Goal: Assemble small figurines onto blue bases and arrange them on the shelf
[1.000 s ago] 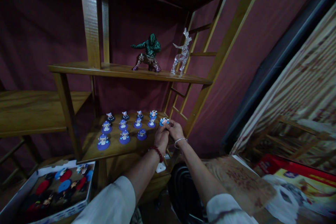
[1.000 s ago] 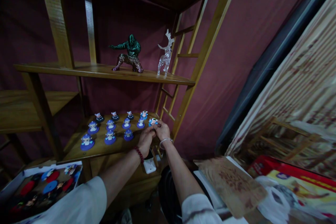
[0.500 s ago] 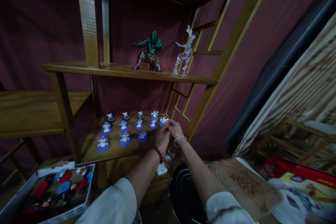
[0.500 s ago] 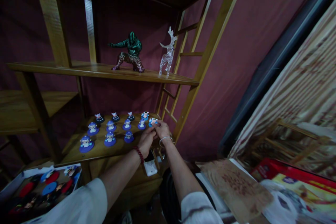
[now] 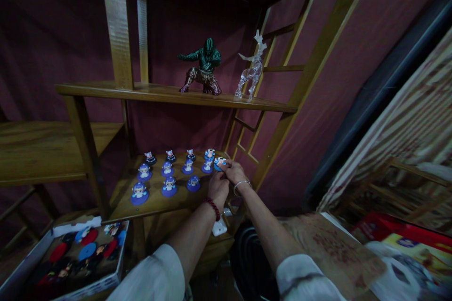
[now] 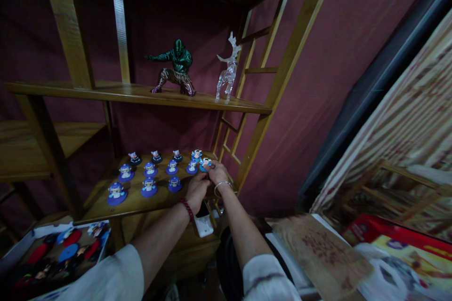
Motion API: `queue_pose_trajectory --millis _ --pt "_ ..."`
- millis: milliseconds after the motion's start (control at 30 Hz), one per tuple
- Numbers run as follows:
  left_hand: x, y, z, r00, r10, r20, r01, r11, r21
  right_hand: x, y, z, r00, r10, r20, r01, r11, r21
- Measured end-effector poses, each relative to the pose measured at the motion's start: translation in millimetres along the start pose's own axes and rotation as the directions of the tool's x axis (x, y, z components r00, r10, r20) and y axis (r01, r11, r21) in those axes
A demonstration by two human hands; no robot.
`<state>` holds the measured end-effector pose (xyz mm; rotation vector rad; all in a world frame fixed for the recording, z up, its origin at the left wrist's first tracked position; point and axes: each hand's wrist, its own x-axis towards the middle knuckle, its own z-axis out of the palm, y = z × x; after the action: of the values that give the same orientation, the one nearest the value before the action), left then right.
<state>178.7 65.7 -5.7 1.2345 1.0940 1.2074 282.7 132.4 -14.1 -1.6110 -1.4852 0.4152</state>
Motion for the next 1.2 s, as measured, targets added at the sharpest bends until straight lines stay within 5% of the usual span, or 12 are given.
queue_pose_trajectory --millis 733,1033,1200 --pt "-15 11 -1 0.992 0.096 -0.08 -0.076 0.97 0.229 -17 -15 -8 1.0 0.007 -0.017 -0.009 0.991 -0.134" --pt "-33 17 -7 0.982 0.173 -0.073 -0.137 0.927 0.35 -36 -19 -11 0.942 -0.141 -0.306 0.116 0.988 -0.098" --pt "-47 18 -14 0.97 0.238 -0.038 -0.202 0.889 0.411 -48 -32 -8 0.949 -0.231 -0.214 0.239 0.971 0.008"
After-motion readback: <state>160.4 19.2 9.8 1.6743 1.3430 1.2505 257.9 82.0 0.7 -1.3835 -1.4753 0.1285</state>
